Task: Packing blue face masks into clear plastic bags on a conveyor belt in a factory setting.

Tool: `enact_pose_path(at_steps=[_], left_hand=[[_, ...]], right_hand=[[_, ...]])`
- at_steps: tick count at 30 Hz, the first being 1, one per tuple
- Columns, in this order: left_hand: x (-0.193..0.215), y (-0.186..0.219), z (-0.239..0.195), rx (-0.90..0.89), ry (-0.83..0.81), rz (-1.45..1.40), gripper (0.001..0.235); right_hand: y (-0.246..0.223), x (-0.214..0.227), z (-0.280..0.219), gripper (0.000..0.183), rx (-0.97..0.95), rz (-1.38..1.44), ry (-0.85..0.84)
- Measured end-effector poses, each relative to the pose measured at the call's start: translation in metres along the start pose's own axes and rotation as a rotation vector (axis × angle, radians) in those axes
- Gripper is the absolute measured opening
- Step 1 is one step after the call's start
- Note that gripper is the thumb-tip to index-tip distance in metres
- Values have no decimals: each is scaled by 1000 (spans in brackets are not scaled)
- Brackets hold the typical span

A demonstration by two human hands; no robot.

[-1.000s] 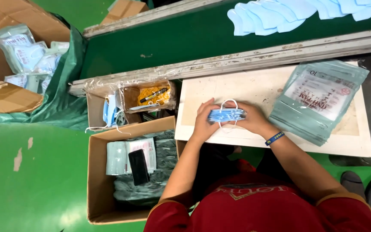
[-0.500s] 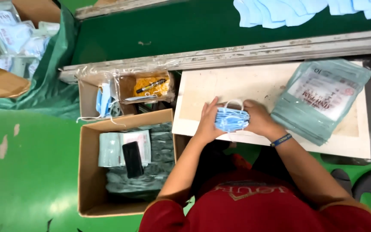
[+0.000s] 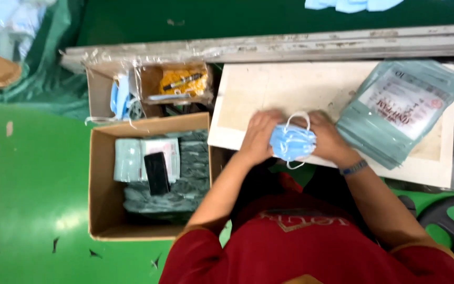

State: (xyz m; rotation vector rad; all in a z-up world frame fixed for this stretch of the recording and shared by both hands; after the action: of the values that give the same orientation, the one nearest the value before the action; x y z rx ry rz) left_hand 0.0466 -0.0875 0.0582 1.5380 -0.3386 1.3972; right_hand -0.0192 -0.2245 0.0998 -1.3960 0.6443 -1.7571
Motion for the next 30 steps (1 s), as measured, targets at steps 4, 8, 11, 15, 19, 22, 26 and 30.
enact_pose_path(at_steps=[4,8,11,15,19,22,26,30], left_hand=[[36,33,6,-221,281,230,51],[-20,-2,-4,-128,185,146,36],[-6,0,6,38,10,-70,44],[30,42,-2,-13,55,-1108,89],[23,58,-12,-35,47,-1278,87],[43,41,-15,6,-49,-721,50],[64,35,12,-153,-354,-350,35],[43,41,47,-191,-395,-101,32]], right_hand=[[23,-8,-8,65,52,-144,20],[62,-28,-34,49,-37,-25,5],[92,-29,-31,43,-155,370,3],[70,-38,-44,44,-359,1009,62],[42,-20,-58,40,-250,939,80],[24,33,-79,31,-61,509,32],[55,138,-121,19,-201,-93,396],[86,141,-131,17,-303,-530,247]])
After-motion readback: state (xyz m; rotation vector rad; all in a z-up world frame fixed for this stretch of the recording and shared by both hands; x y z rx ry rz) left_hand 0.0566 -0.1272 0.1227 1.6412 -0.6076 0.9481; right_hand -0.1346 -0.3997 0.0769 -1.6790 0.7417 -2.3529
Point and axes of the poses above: each hand's wrist, its own z-axis towards the middle knuckle, its own x-axis out of the back of the hand, y = z × x, the point moved 9 cm from there along z, towards the middle knuckle, and after that the axes turned 9 degrees about z, right-handed, at the moved point
